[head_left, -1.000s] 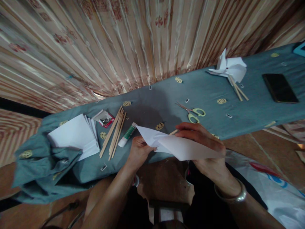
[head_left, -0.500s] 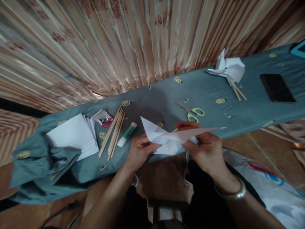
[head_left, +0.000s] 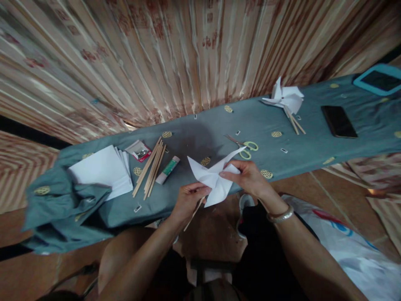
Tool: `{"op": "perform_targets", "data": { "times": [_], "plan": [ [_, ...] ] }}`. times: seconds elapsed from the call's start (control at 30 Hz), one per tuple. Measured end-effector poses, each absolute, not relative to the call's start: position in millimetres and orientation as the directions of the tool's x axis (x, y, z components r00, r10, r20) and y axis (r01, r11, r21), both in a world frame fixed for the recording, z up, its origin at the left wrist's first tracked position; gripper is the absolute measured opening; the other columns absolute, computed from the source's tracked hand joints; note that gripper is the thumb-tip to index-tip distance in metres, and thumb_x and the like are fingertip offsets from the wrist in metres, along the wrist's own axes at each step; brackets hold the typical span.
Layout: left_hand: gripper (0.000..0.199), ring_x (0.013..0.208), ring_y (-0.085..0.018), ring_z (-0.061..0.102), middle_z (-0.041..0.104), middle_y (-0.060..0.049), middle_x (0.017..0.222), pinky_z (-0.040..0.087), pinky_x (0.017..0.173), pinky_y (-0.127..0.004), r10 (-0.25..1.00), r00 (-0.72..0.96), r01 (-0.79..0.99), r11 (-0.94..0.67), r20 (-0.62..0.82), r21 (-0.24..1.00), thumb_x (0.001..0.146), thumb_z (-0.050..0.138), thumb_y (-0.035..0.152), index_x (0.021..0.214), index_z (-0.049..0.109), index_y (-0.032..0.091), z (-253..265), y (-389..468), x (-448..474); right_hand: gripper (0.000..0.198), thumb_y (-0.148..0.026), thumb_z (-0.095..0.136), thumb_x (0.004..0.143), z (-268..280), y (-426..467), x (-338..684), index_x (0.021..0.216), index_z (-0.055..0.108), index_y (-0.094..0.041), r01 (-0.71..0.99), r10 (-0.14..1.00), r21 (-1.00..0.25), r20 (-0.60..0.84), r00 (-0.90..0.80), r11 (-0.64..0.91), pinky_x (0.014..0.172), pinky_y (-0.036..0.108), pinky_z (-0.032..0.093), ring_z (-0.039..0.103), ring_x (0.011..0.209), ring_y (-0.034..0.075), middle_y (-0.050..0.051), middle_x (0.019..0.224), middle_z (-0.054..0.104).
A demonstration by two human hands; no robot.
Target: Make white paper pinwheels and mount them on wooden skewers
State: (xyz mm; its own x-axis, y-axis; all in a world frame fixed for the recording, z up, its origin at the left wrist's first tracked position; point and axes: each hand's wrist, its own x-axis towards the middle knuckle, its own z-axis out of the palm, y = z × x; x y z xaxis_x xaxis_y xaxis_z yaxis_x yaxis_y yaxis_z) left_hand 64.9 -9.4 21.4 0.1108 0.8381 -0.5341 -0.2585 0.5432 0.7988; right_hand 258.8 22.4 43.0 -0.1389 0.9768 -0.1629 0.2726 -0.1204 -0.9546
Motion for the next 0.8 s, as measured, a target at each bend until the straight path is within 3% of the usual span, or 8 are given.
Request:
{"op": "perform_targets", "data": {
  "times": [0.27, 0.47, 0.63, 0.8],
  "plan": [
    [0.036, 0.042, -0.006, 0.051, 0.066, -0.001, 0.057, 0.039, 0.045, -0.019, 0.761, -0.005, -0.427, 0.585, -0.649, 0.689, 0.038, 0.091, 0.030, 0.065, 0.074, 0.013, 23.1, -45.6, 60.0, 0.040, -0.050, 0.071, 0.063, 39.9, 37.3, 244.4, 0.081, 0.071, -0.015, 0.387, 0.855, -0.912, -0.305, -0.420, -0.135, 0.062, 0.028, 0.047, 0.056, 0.063, 0.015, 0.002, 0.070, 0.067],
    [0.038, 0.045, -0.005, 0.050, 0.064, 0.001, 0.056, 0.037, 0.047, -0.019, 0.724, -0.083, -0.582, 0.523, -0.685, 0.623, 0.037, 0.091, 0.029, 0.066, 0.072, 0.013, 2.9, -72.6, 54.3, 0.025, -0.034, 0.065, 0.071, 45.3, 54.3, 210.6, 0.079, 0.071, -0.012, 0.666, 0.719, -0.737, -0.398, -0.569, 0.119, 0.060, 0.024, 0.044, 0.057, 0.063, 0.014, 0.001, 0.071, 0.067],
    [0.031, 0.051, -0.006, 0.051, 0.062, 0.000, 0.058, 0.037, 0.049, -0.018, 0.717, -0.120, -0.640, 0.473, -0.687, 0.606, 0.039, 0.088, 0.025, 0.062, 0.071, 0.013, -7.2, -74.9, 58.1, 0.012, -0.026, 0.072, 0.065, 53.2, 73.7, 185.2, 0.067, 0.070, -0.014, 0.782, 0.656, -0.552, -0.480, -0.582, 0.290, 0.054, 0.023, 0.036, 0.056, 0.061, 0.015, 0.000, 0.062, 0.063],
    [0.033, 0.057, -0.007, 0.054, 0.063, -0.001, 0.061, 0.039, 0.053, -0.019, 0.714, -0.109, -0.677, 0.456, -0.691, 0.578, 0.037, 0.087, 0.024, 0.062, 0.070, 0.012, -10.1, -73.4, 62.0, 0.013, -0.027, 0.073, 0.067, 64.1, 79.8, 173.9, 0.075, 0.072, -0.016, 0.815, 0.636, -0.378, -0.510, -0.579, 0.439, 0.057, 0.026, 0.034, 0.059, 0.068, 0.018, 0.005, 0.073, 0.068]
  ]
}}
